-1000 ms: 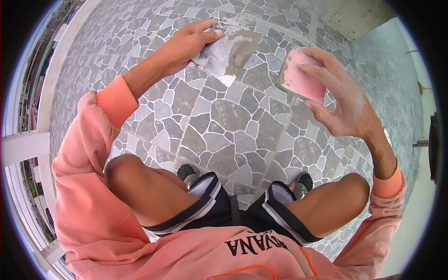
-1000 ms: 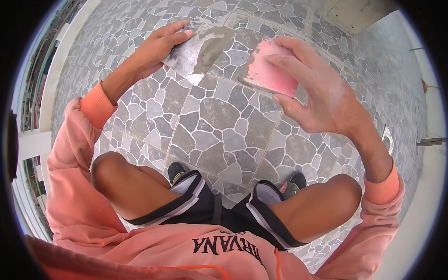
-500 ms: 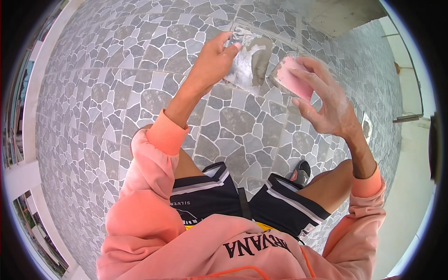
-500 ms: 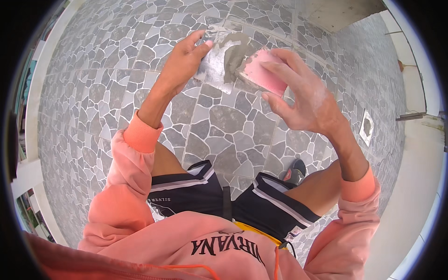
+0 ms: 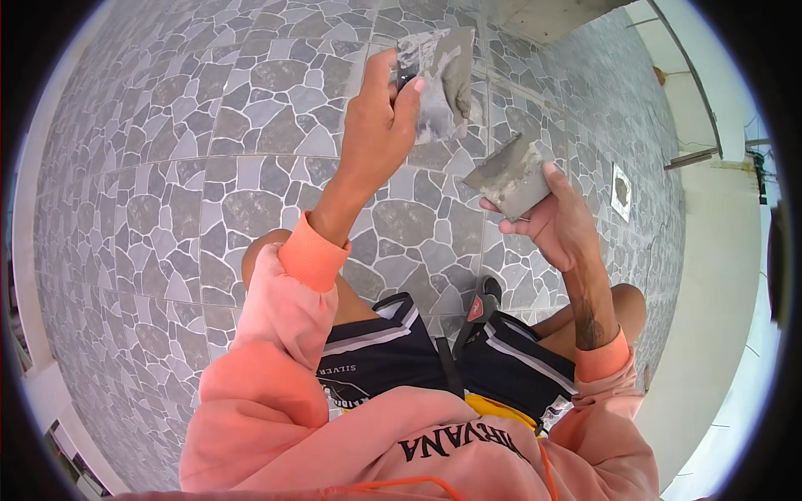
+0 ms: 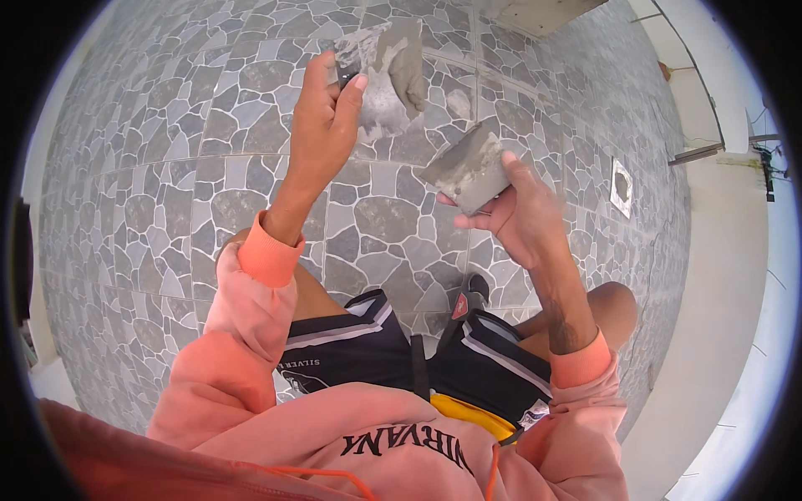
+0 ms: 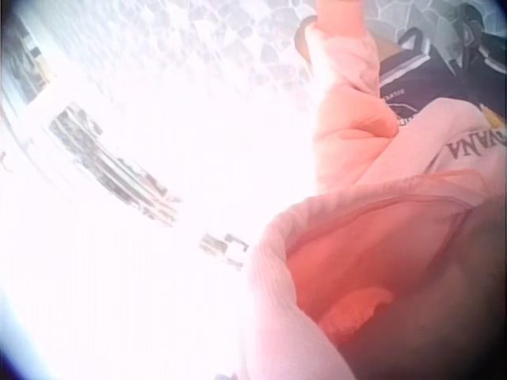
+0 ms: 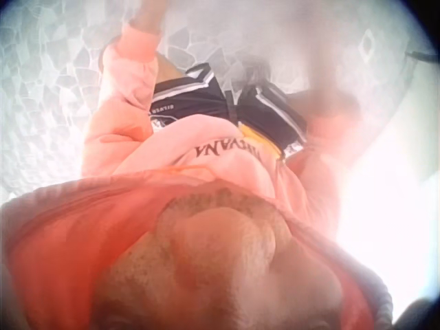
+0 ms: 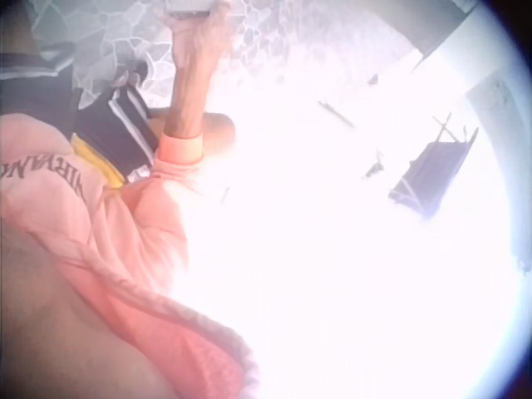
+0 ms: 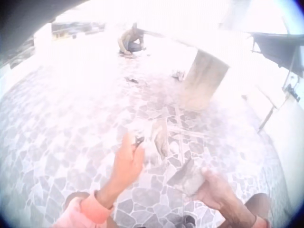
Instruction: The person spreads grout onto a floor tile joint using a small spatula, then wipes away excess grout using a pink sponge and a grey cloth.
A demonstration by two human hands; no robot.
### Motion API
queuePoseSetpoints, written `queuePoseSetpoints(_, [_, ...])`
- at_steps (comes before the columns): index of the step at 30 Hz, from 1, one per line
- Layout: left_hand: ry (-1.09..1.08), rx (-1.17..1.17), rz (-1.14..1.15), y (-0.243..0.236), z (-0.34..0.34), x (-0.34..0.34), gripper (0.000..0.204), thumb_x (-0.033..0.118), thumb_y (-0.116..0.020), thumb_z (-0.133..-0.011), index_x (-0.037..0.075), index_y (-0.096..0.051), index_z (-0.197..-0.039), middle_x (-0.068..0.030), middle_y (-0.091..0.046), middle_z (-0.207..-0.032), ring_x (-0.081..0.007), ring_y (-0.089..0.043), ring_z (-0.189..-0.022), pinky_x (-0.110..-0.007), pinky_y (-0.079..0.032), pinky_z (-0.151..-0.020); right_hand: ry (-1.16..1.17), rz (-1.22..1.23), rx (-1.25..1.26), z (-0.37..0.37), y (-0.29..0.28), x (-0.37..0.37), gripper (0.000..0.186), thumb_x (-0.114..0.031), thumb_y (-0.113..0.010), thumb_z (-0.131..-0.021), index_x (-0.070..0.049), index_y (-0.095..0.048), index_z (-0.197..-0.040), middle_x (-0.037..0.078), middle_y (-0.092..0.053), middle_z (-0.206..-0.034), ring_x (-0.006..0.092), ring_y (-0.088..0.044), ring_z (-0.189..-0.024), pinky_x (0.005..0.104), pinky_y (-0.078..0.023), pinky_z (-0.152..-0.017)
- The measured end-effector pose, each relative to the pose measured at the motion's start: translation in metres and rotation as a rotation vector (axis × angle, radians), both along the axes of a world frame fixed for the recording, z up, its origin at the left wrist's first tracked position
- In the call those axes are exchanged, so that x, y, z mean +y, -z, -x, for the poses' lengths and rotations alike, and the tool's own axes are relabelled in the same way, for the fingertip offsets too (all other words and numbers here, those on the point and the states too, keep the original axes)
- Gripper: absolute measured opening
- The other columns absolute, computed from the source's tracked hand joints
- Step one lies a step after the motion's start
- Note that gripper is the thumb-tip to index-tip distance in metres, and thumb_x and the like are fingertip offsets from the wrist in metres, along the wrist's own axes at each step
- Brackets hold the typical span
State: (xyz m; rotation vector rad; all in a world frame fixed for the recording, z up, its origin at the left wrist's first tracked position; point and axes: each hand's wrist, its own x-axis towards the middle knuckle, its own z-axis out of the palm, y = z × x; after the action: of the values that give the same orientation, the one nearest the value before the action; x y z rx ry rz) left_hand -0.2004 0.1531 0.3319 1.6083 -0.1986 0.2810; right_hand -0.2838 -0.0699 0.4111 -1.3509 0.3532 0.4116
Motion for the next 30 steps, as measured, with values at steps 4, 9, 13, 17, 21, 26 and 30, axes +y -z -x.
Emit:
queuePoseSetpoints(4, [-0.058,-0.27,-0.103,-0.005,0.008,0.003,0.032,0.013,-0.057,-0.096,0.001,-0.041,-0.121,-0.0084,-0.057,-0.062,-0.0169,-0.05,-0.049,-0.03,-0.04,-0.048,0.028,-0.353,0.022,-0.003,0.009,0.009,0.047,-0.021,-0.044,-0.099,0.007,-0.033,-0.136,0.027,-0.05,-0.129,0.0407,-0.06,-0.11,0.042,-0.061,-0.071])
queuePoseSetpoints(9, [-0.101,-0.526,-0.175,-0.001,0.029,0.007,0.032,0.009,-0.059,-0.094,0.003,-0.045,-0.122,-0.0137,-0.069,-0.083,-0.0218,-0.06,-0.055,-0.031,-0.048,-0.053,0.059,-0.62,0.027,-0.018,0.027,0.019,0.043,-0.013,-0.047,-0.093,0.008,-0.039,-0.13,0.024,-0.052,-0.127,0.0374,-0.057,-0.114,0.0504,-0.058,-0.08])
queuePoseSetpoints(13, [-0.035,-0.468,-0.333,-0.013,0.043,0.016,0.032,0.003,-0.057,-0.092,0.007,-0.055,-0.124,-0.0131,-0.07,-0.1,-0.026,-0.064,-0.061,-0.031,-0.05,-0.056,-0.006,-0.795,0.046,-0.035,0.027,0.025,0.042,-0.009,-0.046,-0.089,0.008,-0.04,-0.126,0.023,-0.051,-0.126,0.0354,-0.057,-0.109,0.0487,-0.056,-0.077])
queuePoseSetpoints(17, [0.036,-0.338,-0.513,-0.018,0.054,0.027,0.039,-0.002,-0.054,-0.09,0.012,-0.057,-0.127,-0.0108,-0.069,-0.108,-0.0289,-0.064,-0.065,-0.033,-0.05,-0.058,-0.091,-0.814,0.057,-0.044,0.028,0.024,0.041,-0.007,-0.046,-0.087,0.009,-0.042,-0.124,0.023,-0.052,-0.124,0.0339,-0.058,-0.105,0.0444,-0.055,-0.071])
queuePoseSetpoints(21, [0.1,-0.231,-0.567,-0.029,0.063,0.023,0.048,-0.007,-0.052,-0.086,0.015,-0.057,-0.128,-0.0089,-0.067,-0.115,-0.0304,-0.067,-0.078,-0.033,-0.053,-0.065,-0.129,-0.809,0.061,-0.05,0.035,0.016,0.041,-0.007,-0.047,-0.087,0.01,-0.042,-0.123,0.023,-0.053,-0.123,0.0336,-0.058,-0.104,0.043,-0.055,-0.07])
queuePoseSetpoints(26, [0.081,-0.301,-0.541,-0.022,0.065,0.022,0.059,-0.015,-0.048,-0.079,0.015,-0.056,-0.128,-0.0066,-0.062,-0.127,-0.0301,-0.065,-0.105,-0.032,-0.055,-0.078,-0.148,-0.877,0.127,-0.052,0.036,0.013,0.043,-0.008,-0.05,-0.086,0.012,-0.043,-0.123,0.024,-0.054,-0.12,0.0339,-0.059,-0.1,0.04,-0.054,-0.064])
queuePoseSetpoints(30, [0.105,-0.317,-0.599,-0.012,0.066,0.03,0.06,-0.017,-0.048,-0.076,0.015,-0.056,-0.127,-0.0061,-0.063,-0.127,-0.0293,-0.066,-0.104,-0.032,-0.055,-0.078,-0.123,-0.881,0.142,-0.049,0.037,0.015,0.043,-0.009,-0.05,-0.086,0.012,-0.043,-0.123,0.023,-0.055,-0.119,0.0338,-0.06,-0.1,0.0387,-0.052,-0.061])
